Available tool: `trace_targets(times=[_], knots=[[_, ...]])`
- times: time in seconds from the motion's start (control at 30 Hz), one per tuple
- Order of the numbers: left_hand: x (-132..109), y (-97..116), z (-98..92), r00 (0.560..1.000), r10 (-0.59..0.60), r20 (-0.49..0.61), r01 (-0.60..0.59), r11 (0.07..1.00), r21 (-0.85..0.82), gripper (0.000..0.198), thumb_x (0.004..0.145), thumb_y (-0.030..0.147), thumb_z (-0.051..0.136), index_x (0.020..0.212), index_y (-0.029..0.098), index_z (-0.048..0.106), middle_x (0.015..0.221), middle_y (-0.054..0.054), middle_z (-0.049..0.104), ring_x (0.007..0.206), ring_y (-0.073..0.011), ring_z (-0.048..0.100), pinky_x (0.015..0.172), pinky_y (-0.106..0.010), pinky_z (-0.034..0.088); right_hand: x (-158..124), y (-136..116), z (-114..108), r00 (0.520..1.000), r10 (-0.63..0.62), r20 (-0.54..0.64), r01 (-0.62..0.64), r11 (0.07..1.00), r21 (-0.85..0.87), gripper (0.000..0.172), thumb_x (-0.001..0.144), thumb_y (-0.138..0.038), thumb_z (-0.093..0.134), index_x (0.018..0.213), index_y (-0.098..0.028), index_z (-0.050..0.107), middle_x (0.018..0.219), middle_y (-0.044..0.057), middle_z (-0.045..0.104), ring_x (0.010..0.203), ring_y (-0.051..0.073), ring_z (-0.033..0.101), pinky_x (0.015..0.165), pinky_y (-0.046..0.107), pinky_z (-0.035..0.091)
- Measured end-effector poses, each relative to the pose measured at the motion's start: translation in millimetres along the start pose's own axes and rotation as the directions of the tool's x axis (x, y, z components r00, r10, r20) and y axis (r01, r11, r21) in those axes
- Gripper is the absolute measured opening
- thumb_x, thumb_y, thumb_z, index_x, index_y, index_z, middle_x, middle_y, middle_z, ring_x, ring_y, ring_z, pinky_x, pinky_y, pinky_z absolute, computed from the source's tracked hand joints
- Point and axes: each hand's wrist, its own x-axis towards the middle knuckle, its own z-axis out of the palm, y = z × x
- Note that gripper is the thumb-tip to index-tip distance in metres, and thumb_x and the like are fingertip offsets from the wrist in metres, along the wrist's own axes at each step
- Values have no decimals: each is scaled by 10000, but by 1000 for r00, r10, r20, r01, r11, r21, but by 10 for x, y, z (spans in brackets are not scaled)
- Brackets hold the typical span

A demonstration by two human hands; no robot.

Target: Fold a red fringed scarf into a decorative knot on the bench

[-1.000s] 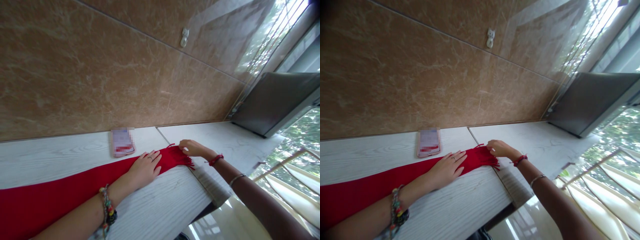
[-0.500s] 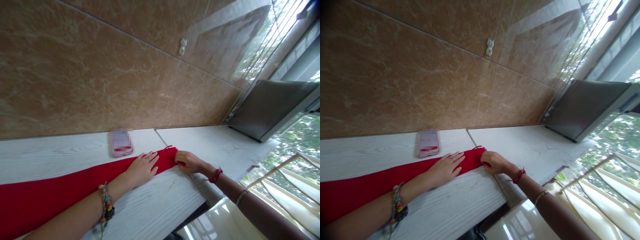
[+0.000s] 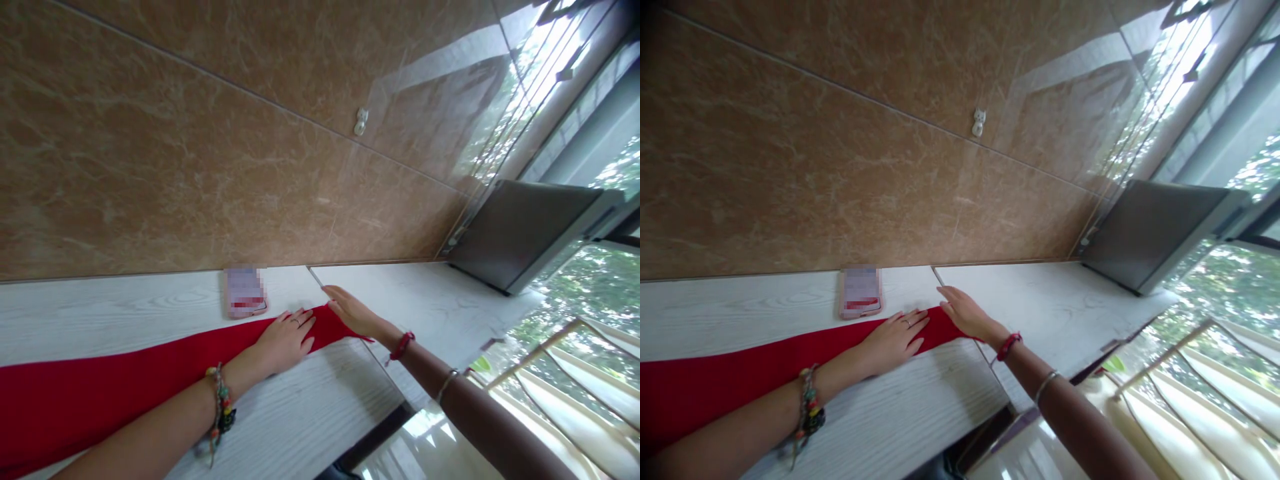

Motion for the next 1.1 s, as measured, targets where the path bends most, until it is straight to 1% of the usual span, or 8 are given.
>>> trace_targets(times=[0.17, 0.37, 0.5, 0.63, 0.77, 0.93, 1.0, 1.1], knots=[[-9, 7, -26, 999, -6, 48, 6, 1000, -2, 469, 882, 321, 284, 1299, 118, 352, 1363, -98, 331, 1262, -211, 277, 1020, -396, 223, -101, 190, 303, 969, 123, 213, -118, 992, -34, 440, 915, -341, 169, 1298, -208, 341, 1353, 85, 366, 1249, 196, 292, 1005, 494, 216], [-10, -5, 7, 999, -3, 37, 3, 1000, 3, 476, 880, 333, 281, 1301, 123, 350, 1375, -92, 307, 1263, -210, 272, 1020, -405, 214, -431, 680, 29, 927, 306, 215, -289, 951, -109, 465, 904, -382, 194, 1297, -190, 353, 1362, 117, 340, 1259, 240, 271, 985, 537, 236], [-5, -10, 20, 1000, -2, 30, 2, 1000, -7, 473, 878, 328, 287, 1298, 121, 354, 1371, -96, 317, 1262, -211, 275, 1019, -404, 214, -185, 419, 42, 991, 101, 85, -104, 994, 28, 407, 896, -340, 270, 1208, -159, 459, 1245, 127, 473, 1152, 177, 428, 982, 384, 332], [1, -11, 10, 999, -12, 34, 13, 1000, -1, 471, 877, 324, 290, 1295, 121, 359, 1369, -97, 323, 1263, -208, 273, 1022, -387, 209, 51, 73, 264, 996, -58, 72, 55, 997, 48, 372, 895, -276, 273, 1154, -139, 501, 1162, 116, 543, 1106, 167, 466, 963, 364, 356], [-6, -7, 7, 999, -21, 34, 21, 1000, -4, 473, 874, 327, 304, 1304, 136, 347, 1366, -87, 332, 1265, -208, 269, 1018, -387, 217, -129, 250, 304, 989, 55, 138, -51, 998, -36, 425, 905, -286, 217, 1243, -136, 425, 1282, 117, 453, 1195, 184, 380, 1001, 415, 286], [-17, -24, 24, 1000, -15, 25, 15, 1000, -3, 477, 877, 331, 301, 1304, 127, 347, 1366, -96, 326, 1258, -210, 283, 1014, -387, 225, -514, 645, 69, 938, 321, 133, -288, 932, -220, 437, 899, -326, 223, 1283, -194, 382, 1369, 99, 333, 1278, 245, 223, 1001, 548, 164], [-13, -34, 38, 1000, -9, 17, 9, 1000, 0, 478, 875, 331, 305, 1303, 125, 349, 1366, -96, 327, 1257, -210, 285, 1014, -388, 227, -550, 572, 16, 948, 301, 101, -281, 944, -174, 470, 894, -365, 236, 1312, -175, 337, 1393, 115, 279, 1292, 231, 181, 1012, 504, 188], [-12, -32, 52, 1000, 7, -4, -7, 1000, 12, 465, 872, 324, 311, 1292, 131, 368, 1363, -92, 334, 1254, -205, 292, 1012, -382, 236, -503, 295, 36, 984, 115, 137, -105, 992, -75, 575, 870, -447, 301, 1365, -168, 210, 1411, 113, 235, 1301, 201, 153, 1037, 425, 197]])
